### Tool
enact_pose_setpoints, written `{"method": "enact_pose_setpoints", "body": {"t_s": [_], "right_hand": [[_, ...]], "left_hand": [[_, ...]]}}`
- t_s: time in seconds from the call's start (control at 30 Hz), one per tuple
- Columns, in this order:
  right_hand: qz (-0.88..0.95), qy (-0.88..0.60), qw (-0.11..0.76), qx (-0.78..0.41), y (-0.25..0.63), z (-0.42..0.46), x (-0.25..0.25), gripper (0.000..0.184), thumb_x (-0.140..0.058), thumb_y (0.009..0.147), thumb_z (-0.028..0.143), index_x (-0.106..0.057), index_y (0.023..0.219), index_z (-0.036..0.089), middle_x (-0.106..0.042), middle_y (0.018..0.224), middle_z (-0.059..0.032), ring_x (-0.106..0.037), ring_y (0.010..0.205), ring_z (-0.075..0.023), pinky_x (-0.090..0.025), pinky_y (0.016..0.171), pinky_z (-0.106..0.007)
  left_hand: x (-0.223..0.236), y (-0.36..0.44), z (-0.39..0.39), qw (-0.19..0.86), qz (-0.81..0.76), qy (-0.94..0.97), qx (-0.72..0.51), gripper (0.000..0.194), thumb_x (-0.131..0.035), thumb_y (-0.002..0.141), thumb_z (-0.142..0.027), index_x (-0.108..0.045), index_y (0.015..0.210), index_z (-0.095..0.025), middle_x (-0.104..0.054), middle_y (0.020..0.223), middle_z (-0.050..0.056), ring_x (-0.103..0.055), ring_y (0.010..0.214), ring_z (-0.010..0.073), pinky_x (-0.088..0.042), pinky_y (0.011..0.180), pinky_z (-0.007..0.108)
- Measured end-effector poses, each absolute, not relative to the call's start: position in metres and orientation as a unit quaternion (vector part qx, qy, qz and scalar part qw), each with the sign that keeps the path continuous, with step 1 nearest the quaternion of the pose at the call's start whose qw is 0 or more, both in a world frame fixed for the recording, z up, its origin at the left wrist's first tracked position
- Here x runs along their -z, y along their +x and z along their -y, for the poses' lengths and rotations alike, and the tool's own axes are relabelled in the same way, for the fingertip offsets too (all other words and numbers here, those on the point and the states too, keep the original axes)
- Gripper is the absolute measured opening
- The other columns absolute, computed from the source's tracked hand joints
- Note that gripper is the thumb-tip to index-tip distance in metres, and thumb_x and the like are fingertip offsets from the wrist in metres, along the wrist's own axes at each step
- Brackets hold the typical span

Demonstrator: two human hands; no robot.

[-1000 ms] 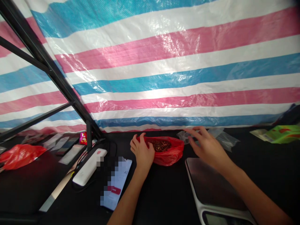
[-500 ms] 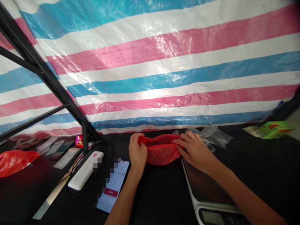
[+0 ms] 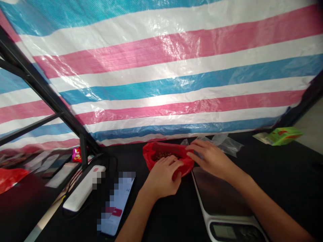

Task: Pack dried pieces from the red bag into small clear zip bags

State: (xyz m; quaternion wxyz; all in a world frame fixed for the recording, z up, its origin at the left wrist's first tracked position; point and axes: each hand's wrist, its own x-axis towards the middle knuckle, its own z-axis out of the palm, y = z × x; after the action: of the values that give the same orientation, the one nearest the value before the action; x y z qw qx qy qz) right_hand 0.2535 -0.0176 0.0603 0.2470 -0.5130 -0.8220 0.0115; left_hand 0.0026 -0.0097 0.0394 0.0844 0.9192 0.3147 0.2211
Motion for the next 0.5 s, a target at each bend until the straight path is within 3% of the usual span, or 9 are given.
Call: {"method": "enact_pose_setpoints", "body": {"t_s": [0.1,0.27,0.4,0.5], "right_hand": [[0.788,-0.567,0.239,-0.007,0.279,0.013,-0.065,0.026,-0.048,0.106,0.038,-0.071,0.103,0.026,-0.073,0.104,-0.0064,-0.069,0.095,-0.0253,-0.049,0.083,-0.037],[0.76,-0.634,0.134,-0.048,0.319,0.011,-0.057,0.021,-0.056,0.097,0.037,-0.072,0.089,0.026,-0.073,0.084,-0.004,-0.069,0.074,-0.0239,-0.044,0.063,-0.032],[0.746,-0.649,0.104,-0.105,0.342,0.009,-0.034,0.016,-0.065,0.085,0.035,-0.075,0.093,0.025,-0.075,0.084,-0.0057,-0.072,0.075,-0.0264,-0.047,0.061,-0.032],[0.749,-0.641,0.111,-0.123,0.351,0.008,-0.023,0.019,-0.069,0.079,0.032,-0.075,0.096,0.025,-0.076,0.09,-0.0074,-0.074,0.082,-0.0294,-0.054,0.07,-0.036]], "left_hand": [[-0.035,0.01,0.014,0.07,-0.337,0.928,-0.139,0.028,-0.065,0.095,-0.027,-0.065,0.123,-0.027,-0.07,0.114,0.006,-0.069,0.106,0.0266,-0.056,0.097,0.042],[-0.016,0.023,0.012,0.053,-0.367,0.922,-0.112,0.026,-0.052,0.102,-0.018,-0.064,0.124,-0.026,-0.068,0.115,0.007,-0.071,0.098,0.0223,-0.059,0.087,0.035],[-0.007,0.032,0.017,0.082,-0.358,0.912,-0.184,0.024,-0.048,0.105,-0.02,-0.064,0.122,-0.024,-0.068,0.119,0.008,-0.071,0.104,0.0224,-0.06,0.086,0.033],[-0.01,0.036,0.026,0.082,-0.329,0.907,-0.248,0.025,-0.055,0.102,-0.027,-0.065,0.125,-0.025,-0.067,0.126,0.01,-0.068,0.114,0.0264,-0.058,0.099,0.042]]}}
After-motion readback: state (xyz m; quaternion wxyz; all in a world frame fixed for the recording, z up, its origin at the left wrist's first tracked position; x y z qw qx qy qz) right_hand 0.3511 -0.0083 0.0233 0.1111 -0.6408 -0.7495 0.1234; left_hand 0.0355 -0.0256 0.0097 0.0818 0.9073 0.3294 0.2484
